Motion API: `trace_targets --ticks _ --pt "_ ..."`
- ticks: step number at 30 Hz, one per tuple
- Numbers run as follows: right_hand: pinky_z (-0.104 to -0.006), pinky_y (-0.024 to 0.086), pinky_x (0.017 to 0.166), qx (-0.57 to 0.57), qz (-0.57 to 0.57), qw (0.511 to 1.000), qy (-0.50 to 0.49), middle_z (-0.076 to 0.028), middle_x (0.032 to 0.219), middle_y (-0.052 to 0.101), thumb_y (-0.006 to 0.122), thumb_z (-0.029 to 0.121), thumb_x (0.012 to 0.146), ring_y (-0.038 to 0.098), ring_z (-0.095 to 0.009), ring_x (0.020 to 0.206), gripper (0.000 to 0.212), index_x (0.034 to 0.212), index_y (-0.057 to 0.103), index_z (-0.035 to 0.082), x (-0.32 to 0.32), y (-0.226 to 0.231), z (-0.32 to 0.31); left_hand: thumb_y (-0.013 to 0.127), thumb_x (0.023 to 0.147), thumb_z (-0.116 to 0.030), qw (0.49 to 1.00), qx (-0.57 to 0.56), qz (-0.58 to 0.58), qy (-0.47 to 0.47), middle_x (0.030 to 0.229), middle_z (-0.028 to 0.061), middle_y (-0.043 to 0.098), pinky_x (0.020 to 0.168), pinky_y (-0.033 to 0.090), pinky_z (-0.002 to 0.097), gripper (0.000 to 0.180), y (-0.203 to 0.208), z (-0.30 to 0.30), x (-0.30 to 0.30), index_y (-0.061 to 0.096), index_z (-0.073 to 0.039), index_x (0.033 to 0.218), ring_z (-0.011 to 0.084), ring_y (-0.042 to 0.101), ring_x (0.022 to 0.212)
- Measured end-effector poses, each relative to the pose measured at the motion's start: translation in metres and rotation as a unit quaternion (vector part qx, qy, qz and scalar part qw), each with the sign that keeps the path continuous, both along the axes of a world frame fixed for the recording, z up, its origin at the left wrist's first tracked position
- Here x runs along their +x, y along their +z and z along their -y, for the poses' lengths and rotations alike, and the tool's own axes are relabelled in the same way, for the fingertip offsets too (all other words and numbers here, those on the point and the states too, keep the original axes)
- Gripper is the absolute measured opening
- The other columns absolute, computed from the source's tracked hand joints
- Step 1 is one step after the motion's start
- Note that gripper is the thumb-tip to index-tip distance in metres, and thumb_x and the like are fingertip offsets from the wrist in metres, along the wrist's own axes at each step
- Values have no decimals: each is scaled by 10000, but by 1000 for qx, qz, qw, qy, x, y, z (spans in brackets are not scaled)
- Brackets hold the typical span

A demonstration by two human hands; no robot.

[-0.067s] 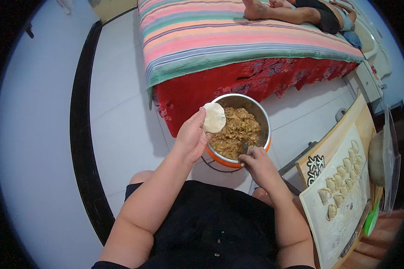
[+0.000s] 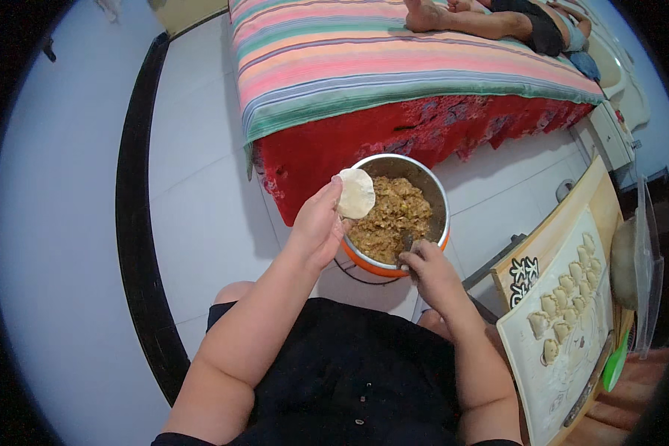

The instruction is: The person sits on the floor and makes dumplings by hand. They scoop filling from a metal bowl onto round dough wrappers, fold the wrappers, and seal the edges to form dumplings, which are then placed on a wooden board.

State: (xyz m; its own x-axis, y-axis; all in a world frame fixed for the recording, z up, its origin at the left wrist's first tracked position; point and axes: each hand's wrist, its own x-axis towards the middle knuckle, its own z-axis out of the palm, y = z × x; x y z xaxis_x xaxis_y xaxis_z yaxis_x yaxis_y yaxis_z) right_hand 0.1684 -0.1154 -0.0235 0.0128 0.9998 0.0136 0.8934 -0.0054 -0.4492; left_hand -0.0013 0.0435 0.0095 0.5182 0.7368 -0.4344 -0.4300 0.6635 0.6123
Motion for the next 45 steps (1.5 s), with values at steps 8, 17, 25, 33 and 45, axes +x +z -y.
trace_targets --ticks 8,17,25,33,45 --pt "-374 502 679 82 -69 975 -193 -140 840 618 601 30 773 622 -313 764 203 969 651 37 4 2 -4 400 980 -277 1000 -12 12 5 1147 62 579 841 464 316 345 -2 -2 -5 496 -35 1205 168 571 1025" --pt "-340 506 712 51 -201 949 -238 -173 888 661 599 131 812 651 -294 782 214 994 673 45 -12 -5 -5 389 981 -283 1000 -13 12 -8 1157 75 574 837 475 316 351 -8 -2 -2 489 -34 1209 174 572 1029" --pt "-341 502 750 44 -227 939 -255 -188 929 654 558 131 832 650 -294 846 219 1000 668 44 -6 -3 -4 358 988 -270 1000 -15 -1 -9 1187 128 547 890 497 347 371 2 1 0 468 7 1207 210 567 1063" --pt "-343 501 761 38 -158 972 -169 -183 937 649 549 68 834 640 -300 860 232 1040 643 18 -23 0 -6 379 985 -257 1000 -21 16 -3 1144 103 570 855 500 339 351 -1 0 2 476 3 1201 189 584 1022" --pt "-349 503 776 42 -165 980 -104 -184 949 647 569 66 832 638 -311 878 204 1011 650 12 -32 -2 -1 370 986 -253 1000 -11 27 -4 1137 103 575 846 494 326 344 -5 -1 -1 476 1 1191 184 581 1019"
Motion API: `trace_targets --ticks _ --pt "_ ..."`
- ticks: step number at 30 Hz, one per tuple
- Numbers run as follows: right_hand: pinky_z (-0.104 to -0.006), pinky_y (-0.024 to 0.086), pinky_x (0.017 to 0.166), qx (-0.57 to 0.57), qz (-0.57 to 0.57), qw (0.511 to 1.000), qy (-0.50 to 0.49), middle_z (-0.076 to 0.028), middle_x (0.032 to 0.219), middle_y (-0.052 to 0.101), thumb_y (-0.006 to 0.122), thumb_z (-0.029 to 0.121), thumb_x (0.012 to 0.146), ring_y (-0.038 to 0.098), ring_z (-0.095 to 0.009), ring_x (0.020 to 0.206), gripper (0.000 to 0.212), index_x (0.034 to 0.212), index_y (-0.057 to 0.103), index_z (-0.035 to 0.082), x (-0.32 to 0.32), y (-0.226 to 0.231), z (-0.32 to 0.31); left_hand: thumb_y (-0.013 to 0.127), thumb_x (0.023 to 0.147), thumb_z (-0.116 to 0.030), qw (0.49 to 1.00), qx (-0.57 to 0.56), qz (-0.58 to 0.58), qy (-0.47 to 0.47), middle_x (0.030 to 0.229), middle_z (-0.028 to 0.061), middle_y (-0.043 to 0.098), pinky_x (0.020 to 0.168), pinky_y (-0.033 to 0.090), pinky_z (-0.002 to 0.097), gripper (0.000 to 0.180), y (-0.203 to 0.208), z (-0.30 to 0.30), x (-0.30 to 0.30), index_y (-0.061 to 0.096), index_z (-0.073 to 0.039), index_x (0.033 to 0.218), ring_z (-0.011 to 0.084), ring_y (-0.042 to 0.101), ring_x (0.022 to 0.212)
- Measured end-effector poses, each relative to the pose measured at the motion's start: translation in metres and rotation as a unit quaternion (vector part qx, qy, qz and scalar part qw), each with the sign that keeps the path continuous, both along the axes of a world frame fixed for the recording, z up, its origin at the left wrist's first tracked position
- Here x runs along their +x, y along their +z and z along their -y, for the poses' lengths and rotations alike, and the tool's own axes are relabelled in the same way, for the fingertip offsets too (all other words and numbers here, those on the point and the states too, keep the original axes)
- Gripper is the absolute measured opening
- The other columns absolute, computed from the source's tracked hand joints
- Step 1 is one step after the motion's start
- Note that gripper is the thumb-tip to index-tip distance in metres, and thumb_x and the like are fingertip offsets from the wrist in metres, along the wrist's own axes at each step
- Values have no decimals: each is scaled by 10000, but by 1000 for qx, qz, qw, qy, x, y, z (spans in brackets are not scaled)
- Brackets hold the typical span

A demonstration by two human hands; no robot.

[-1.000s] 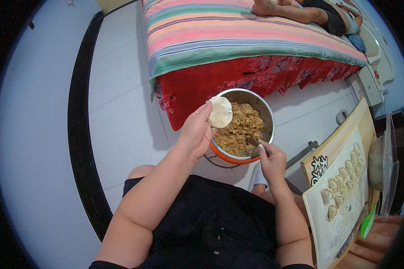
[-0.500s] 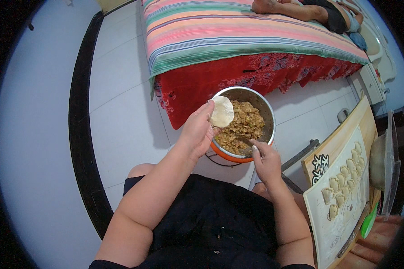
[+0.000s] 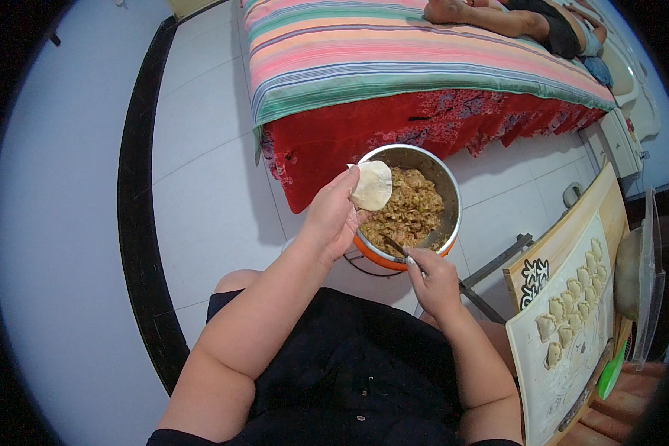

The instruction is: The person sits on the floor and makes dumplings by hand. They scoop filling from a metal bowl onto round dough wrappers, fold the wrappers, and seal the edges to form dumplings, which are then placed on a wooden board.

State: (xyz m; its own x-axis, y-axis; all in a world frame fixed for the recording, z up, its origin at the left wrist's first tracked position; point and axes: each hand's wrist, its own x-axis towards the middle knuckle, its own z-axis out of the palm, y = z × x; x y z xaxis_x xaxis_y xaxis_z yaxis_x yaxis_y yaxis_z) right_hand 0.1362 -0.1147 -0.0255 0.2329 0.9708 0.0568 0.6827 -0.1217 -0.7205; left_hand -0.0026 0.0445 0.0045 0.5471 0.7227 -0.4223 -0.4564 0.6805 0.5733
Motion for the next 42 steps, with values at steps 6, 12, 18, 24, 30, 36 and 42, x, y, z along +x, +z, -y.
trace_targets --ticks 6,12,18,24,30,36,42 --pt "-366 514 749 31 32 997 62 -175 962 646 584 41 803 638 -322 861 232 1027 639 24 -1 3 7 390 981 -251 1000 -7 -27 1 1133 90 581 846 493 339 331 1 0 0 487 -11 1187 184 582 1017" --pt "-379 523 762 29 60 992 104 -185 976 640 601 38 786 633 -322 873 268 1050 606 -4 -3 7 11 407 977 -238 1000 -7 -14 1 1140 79 582 838 496 339 310 1 2 1 498 -31 1189 177 584 1019" --pt "-374 528 742 37 86 988 126 -175 982 639 608 46 785 633 -320 865 289 1070 597 4 -4 10 10 402 978 -238 1000 -10 -22 -4 1152 76 575 831 493 332 313 0 2 2 492 -40 1202 173 578 1031" --pt "-380 525 739 30 102 984 144 -174 992 636 611 60 789 630 -321 859 301 1086 592 10 -3 12 11 395 979 -248 999 -10 -30 -9 1165 63 570 854 473 335 322 -2 2 3 488 -47 1213 167 567 1047" --pt "-344 512 769 -56 -55 997 -5 -149 970 651 537 100 868 642 -257 863 248 1085 615 11 6 12 10 394 980 -257 999 -8 -40 -4 1174 61 568 871 459 335 330 -2 2 2 487 -49 1219 171 559 1060" --pt "-303 523 813 -85 -420 884 -186 -198 994 616 476 128 915 638 -237 893 293 1073 577 -98 21 -1 6 369 983 -248 999 -9 -41 13 1179 118 554 883 484 345 353 -4 -1 2 462 -6 1223 209 564 1065" --pt "-290 527 816 -83 -544 790 -271 -197 1005 605 450 145 919 635 -263 915 311 1082 542 -102 31 -6 2 362 984 -249 999 -10 -30 12 1195 148 539 915 481 363 370 -15 -3 2 445 22 1223 235 554 1085"
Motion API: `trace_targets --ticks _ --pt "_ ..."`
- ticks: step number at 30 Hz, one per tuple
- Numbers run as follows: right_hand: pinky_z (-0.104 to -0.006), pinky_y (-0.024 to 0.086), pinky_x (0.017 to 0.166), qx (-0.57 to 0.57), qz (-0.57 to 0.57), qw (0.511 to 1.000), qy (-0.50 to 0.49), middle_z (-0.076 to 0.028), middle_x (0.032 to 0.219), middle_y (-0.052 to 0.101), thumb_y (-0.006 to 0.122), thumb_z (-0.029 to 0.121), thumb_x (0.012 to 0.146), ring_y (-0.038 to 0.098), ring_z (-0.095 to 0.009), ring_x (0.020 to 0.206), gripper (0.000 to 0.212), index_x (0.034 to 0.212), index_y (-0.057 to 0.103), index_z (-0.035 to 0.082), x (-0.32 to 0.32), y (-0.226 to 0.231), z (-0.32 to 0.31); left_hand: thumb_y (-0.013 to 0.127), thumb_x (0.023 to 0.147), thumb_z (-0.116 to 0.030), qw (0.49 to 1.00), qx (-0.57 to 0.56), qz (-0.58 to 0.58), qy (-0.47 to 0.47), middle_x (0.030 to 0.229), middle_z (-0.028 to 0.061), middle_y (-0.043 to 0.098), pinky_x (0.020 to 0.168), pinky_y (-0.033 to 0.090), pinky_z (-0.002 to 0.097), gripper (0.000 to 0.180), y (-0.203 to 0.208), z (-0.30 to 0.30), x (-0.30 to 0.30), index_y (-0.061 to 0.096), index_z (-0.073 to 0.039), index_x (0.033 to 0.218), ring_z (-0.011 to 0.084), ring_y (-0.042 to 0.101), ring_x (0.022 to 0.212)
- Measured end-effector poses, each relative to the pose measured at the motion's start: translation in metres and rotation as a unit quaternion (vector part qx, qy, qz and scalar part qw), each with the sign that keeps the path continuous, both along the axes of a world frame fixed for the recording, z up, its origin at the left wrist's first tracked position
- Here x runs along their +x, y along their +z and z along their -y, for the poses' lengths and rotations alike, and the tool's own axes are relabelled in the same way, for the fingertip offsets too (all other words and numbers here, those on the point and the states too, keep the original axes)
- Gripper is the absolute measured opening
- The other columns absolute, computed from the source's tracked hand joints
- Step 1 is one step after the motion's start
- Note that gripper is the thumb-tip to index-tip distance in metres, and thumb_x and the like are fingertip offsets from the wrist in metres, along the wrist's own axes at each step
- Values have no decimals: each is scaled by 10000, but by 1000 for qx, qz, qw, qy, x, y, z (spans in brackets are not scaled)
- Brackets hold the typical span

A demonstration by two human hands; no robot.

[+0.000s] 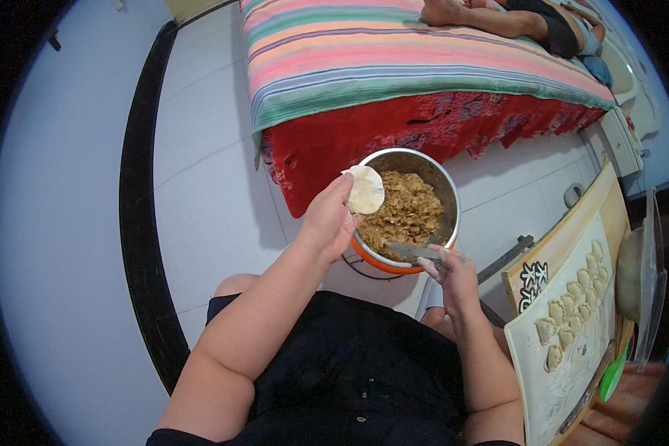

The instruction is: The person sits on the floor and makes dumplings by hand. They scoop filling from a metal bowl onto round dough wrappers, fold the wrappers, and seal the edges to form dumplings, which are then placed on a wooden board.

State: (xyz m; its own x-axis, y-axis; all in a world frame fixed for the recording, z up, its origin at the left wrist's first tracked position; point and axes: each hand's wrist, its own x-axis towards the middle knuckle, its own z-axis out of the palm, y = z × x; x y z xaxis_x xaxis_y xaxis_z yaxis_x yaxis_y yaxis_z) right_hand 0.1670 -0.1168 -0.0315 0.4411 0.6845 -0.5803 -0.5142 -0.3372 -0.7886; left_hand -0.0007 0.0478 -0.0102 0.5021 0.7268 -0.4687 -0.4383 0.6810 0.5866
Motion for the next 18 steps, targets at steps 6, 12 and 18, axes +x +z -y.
trace_targets --ticks 6,12,18 --pt "-301 538 816 79 -49 989 -111 -220 1051 569 447 125 929 623 -292 940 311 1102 490 -130 6 15 -2 361 985 -251 1000 -21 11 17 1212 156 527 937 474 372 380 -8 -3 -2 426 33 1230 255 548 1097" --pt "-313 518 826 133 17 985 -109 -210 1119 557 443 139 941 617 -293 964 324 1115 505 -127 -2 40 1 318 994 -258 995 -87 29 -30 1212 176 518 927 490 406 382 -24 6 4 409 18 1243 281 548 1099" --pt "-316 471 892 183 417 884 108 -200 1088 612 501 86 910 619 -283 991 235 1077 599 -48 -13 38 10 260 1001 -293 986 -107 102 -79 1217 178 508 890 525 411 412 -15 13 8 379 2 1262 285 555 1090"
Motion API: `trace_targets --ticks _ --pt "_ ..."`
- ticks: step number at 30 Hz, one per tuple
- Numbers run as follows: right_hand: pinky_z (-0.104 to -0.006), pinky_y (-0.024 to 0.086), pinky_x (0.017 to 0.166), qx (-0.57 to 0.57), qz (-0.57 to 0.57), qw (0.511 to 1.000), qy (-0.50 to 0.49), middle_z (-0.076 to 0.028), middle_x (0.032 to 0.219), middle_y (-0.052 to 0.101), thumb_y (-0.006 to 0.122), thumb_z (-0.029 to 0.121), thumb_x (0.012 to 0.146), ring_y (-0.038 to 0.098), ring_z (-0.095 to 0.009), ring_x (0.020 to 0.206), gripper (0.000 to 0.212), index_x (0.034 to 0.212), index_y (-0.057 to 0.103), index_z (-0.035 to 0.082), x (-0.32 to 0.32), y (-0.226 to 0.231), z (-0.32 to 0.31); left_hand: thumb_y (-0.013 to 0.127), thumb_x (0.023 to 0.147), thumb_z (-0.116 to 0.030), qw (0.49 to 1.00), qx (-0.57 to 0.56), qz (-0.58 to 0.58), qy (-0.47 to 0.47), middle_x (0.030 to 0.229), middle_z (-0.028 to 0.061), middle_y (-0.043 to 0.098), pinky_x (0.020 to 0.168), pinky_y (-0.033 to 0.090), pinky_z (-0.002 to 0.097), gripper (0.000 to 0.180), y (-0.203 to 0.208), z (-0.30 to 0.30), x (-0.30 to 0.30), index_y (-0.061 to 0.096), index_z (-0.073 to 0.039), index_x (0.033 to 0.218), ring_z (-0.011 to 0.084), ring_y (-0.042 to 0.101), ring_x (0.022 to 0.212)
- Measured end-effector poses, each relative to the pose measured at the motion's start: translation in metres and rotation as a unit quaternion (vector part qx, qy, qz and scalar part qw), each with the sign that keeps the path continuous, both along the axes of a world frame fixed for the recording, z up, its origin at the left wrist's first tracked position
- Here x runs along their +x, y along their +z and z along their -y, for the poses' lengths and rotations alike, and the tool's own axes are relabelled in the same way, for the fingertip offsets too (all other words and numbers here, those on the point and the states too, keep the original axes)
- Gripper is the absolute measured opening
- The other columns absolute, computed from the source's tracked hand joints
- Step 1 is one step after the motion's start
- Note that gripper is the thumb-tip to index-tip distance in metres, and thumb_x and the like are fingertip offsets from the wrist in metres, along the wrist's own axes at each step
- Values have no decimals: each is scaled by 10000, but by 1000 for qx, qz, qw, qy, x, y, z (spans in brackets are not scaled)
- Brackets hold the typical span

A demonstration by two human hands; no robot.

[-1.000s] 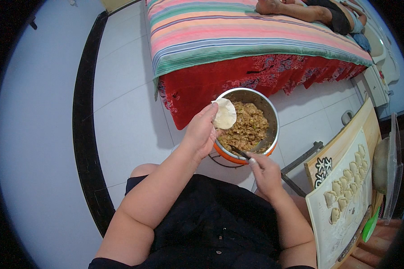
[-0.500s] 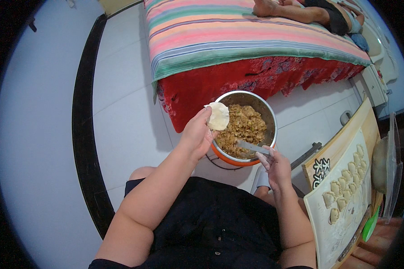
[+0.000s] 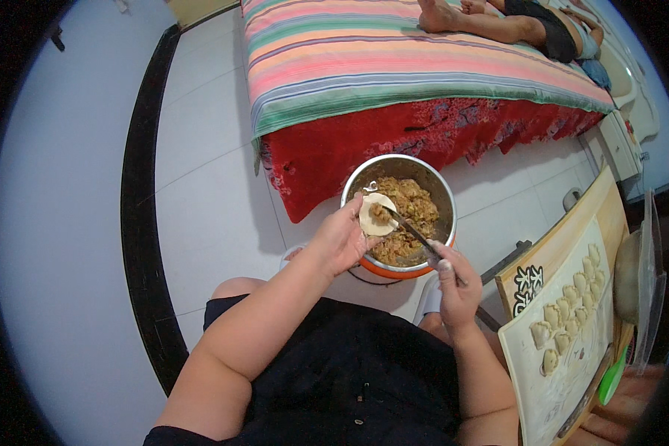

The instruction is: The person sits on the floor and makes dumplings by hand. They scoop filling from a metal bowl onto round dough wrappers, fold the wrappers, and seal the edges to form dumplings, which are then placed on a wooden board.

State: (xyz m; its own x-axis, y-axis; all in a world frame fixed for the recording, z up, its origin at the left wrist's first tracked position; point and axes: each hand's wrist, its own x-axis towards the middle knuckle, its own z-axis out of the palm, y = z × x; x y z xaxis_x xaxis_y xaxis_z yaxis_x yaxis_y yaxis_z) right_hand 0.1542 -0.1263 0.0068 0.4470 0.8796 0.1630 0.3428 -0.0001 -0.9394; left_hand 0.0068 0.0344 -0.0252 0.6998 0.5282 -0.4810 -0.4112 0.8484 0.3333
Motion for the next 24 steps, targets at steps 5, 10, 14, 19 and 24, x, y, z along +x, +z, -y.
trace_targets --ticks 5,10,14,19,24 --pt "-345 484 871 94 192 973 93 -191 1053 632 592 -64 779 620 -298 1003 274 1046 625 -16 2 3 1 249 1001 -306 999 22 37 -14 1223 176 501 875 537 397 424 -4 -7 -4 391 6 1252 279 556 1091" --pt "-351 485 871 92 192 971 108 -193 1047 634 589 -47 786 619 -301 1005 250 1032 627 -22 4 5 -2 249 1002 -313 999 25 22 -15 1217 173 503 872 539 380 436 -4 -6 -3 418 12 1239 265 564 1075" --pt "-333 482 861 62 95 993 45 -179 1041 639 534 79 895 625 -266 971 206 1053 619 -21 5 4 2 272 1001 -306 999 48 -13 1 1203 170 514 873 534 366 427 -1 -7 -4 432 14 1233 255 569 1065" --pt "-318 483 817 -16 -48 996 -71 -149 981 657 519 153 923 623 -191 886 231 1036 636 -11 14 -9 1 350 988 -244 997 66 -37 32 1173 139 543 914 489 358 372 7 -11 -8 442 28 1225 233 560 1072" --pt "-327 497 778 -133 87 987 -17 -173 967 658 549 139 892 645 -276 873 206 1002 656 2 6 -26 -1 366 986 -244 997 68 -33 26 1171 128 549 909 487 343 360 12 -11 -9 453 19 1217 210 567 1060"
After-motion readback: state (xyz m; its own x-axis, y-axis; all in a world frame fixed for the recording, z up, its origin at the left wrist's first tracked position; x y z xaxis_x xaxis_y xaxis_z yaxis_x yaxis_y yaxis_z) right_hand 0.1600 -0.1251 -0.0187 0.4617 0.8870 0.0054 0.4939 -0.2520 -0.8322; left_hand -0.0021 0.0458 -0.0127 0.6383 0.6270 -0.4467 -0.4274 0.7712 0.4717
